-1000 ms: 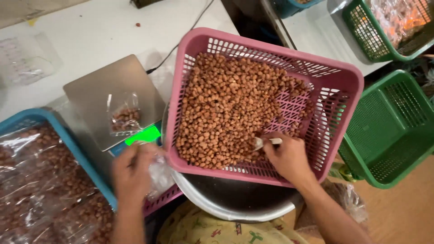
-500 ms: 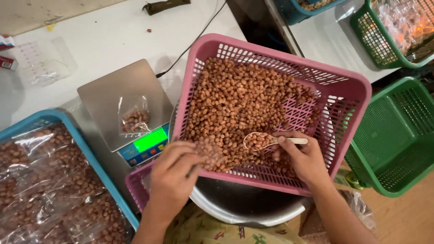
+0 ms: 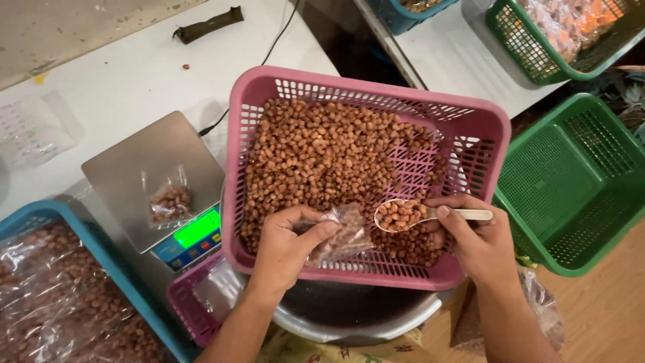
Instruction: Manually scooping peanuts from a large basket into small plastic bags and weighing them on a digital scale.
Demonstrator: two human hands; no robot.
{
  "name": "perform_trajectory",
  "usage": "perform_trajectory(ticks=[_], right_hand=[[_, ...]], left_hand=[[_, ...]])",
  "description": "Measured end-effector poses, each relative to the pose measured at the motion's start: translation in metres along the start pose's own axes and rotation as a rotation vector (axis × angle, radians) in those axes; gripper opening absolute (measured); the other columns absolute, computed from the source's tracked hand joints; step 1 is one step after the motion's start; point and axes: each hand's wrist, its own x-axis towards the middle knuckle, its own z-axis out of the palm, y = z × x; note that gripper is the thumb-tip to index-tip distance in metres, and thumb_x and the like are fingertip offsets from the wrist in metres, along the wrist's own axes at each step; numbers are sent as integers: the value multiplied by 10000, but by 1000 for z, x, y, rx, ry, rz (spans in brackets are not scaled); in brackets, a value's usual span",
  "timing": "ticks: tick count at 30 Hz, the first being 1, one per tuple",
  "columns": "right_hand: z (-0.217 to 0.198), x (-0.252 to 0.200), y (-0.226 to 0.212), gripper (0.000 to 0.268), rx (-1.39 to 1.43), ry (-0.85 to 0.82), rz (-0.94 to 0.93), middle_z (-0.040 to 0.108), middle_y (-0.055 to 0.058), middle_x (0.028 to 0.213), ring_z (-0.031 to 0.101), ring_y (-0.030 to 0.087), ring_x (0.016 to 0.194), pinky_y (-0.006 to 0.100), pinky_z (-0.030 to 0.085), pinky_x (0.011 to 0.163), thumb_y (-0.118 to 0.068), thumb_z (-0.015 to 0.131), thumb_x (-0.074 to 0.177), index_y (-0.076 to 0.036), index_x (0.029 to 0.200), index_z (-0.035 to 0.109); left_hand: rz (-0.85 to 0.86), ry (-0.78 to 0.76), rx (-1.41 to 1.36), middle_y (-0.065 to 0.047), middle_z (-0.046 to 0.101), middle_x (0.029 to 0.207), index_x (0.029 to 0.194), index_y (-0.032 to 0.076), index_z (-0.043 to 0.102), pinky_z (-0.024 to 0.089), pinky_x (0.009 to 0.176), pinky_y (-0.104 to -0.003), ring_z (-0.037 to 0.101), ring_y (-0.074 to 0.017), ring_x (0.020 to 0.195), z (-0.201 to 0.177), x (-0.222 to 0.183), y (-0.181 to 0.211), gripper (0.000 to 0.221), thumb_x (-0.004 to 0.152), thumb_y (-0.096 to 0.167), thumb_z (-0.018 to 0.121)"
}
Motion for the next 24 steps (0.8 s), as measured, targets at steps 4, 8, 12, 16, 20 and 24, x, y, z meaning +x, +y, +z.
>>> perform_trajectory(ticks=[4,8,12,16,20,24], right_hand=[[-6,1,-2,156,-52,-30,-2,690,208,603,636,155,408,270,510,370,-10,678,888,69,995,760],[6,1,-15,149,-220,-152,-39,697,155,542,562,127,445,285,497,438,-24,736,839,15,957,817],[-6,4,-3,315,-607,-451,-727,794,102,991,792,185,865,215,719,772,75,618,914,-84,1160,733],[-4,1,-23,159,-617,-455,-905,699,167,1015,716,249,824,310,620,718,-40,622,970,10,1074,731],[-26,-4,8,172,-501,-172,-904,748,193,997,787,229,826,226,690,705,110,643,911,33,1054,700],[-7,-18,-20,88,-468,48,-650,687,276,984,737,263,736,277,613,670,136,625,993,117,1062,676]], left_hand=[[21,-42,102,-159,768,636,904,-37,810,532,395,-267,634,-103,533,12,-2,19,180,769,56,885],[22,-232,260,-161,818,947,1087,34,803,616,684,-327,764,-230,813,20,-7,24,274,839,146,832],[-269,-467,548,-66,769,1271,1464,244,566,674,892,-301,768,-190,1076,41,-3,57,685,814,157,764],[-270,-426,262,-97,780,1163,1290,47,669,625,860,-294,752,-199,1024,46,3,34,545,769,121,811],[-324,-382,344,-44,772,1079,1102,110,689,592,869,-285,721,-152,970,44,0,26,321,806,125,810],[-76,-245,379,37,609,782,846,144,585,427,716,-249,539,-100,764,28,-6,12,281,829,146,866]])
